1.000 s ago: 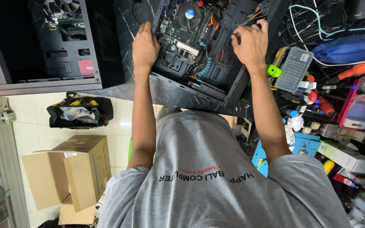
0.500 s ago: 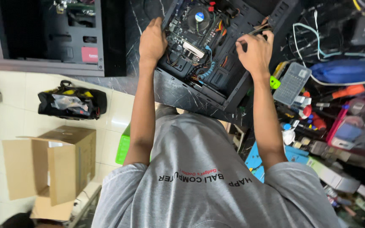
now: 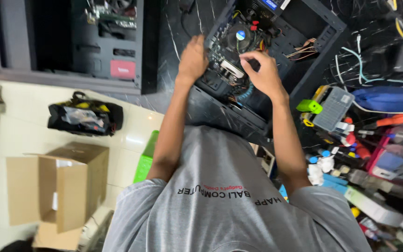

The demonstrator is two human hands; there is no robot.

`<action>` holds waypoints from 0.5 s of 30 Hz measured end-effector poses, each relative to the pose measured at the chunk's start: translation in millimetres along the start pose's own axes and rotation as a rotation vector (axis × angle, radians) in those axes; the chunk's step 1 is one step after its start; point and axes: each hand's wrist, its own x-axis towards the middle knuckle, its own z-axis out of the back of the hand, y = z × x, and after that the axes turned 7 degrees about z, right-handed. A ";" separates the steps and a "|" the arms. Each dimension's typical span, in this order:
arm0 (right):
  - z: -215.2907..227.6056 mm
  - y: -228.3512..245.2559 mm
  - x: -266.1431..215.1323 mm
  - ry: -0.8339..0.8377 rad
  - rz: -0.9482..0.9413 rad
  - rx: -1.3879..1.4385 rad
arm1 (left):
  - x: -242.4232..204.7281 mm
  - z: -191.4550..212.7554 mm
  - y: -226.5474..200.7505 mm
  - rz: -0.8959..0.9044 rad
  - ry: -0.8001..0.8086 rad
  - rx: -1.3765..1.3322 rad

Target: The person works inside an open desktop computer case, disconnecting and reconnecting internal cables, removing and reinstalling a graphics card, and handling a RAM module. The person uses a screwdriver to remove and replace screws securing the graphics card.

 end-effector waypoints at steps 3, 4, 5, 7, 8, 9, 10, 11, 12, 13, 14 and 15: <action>-8.9 12.6 11.4 -0.025 -0.097 -0.016 | 8.5 -0.6 12.2 0.238 0.351 -0.060; -13.9 16.5 19.8 -0.035 -0.107 -0.015 | 19.0 4.2 10.7 0.230 0.363 -0.053; -19.2 20.1 28.4 -0.082 -0.108 0.010 | 29.5 8.8 9.4 0.236 0.384 -0.002; -30.6 27.4 47.8 -0.142 -0.122 0.038 | 54.3 15.3 9.1 0.233 0.419 0.058; -34.8 31.2 58.0 -0.170 -0.086 -0.013 | 68.5 16.0 8.4 0.356 0.288 -0.009; -39.1 34.4 67.9 -0.196 -0.050 -0.064 | 82.5 15.8 7.7 0.478 0.155 -0.076; -42.0 31.5 79.7 -0.202 -0.066 -0.067 | 85.5 8.2 15.8 0.472 0.171 -0.074; -45.2 28.1 91.1 -0.268 -0.008 -0.160 | 88.1 0.3 24.1 0.383 -0.057 0.213; -48.3 24.7 101.3 -0.324 0.051 -0.251 | 88.2 -8.0 32.7 0.284 -0.285 0.494; -45.2 21.7 116.5 -0.322 0.034 -0.253 | 97.7 -4.6 27.7 0.281 -0.268 0.492; -41.9 18.6 130.3 -0.346 0.027 -0.337 | 105.3 -1.9 22.4 0.221 -0.132 0.179; -38.4 15.6 143.1 -0.369 0.021 -0.421 | 112.0 0.7 16.8 0.162 0.003 -0.135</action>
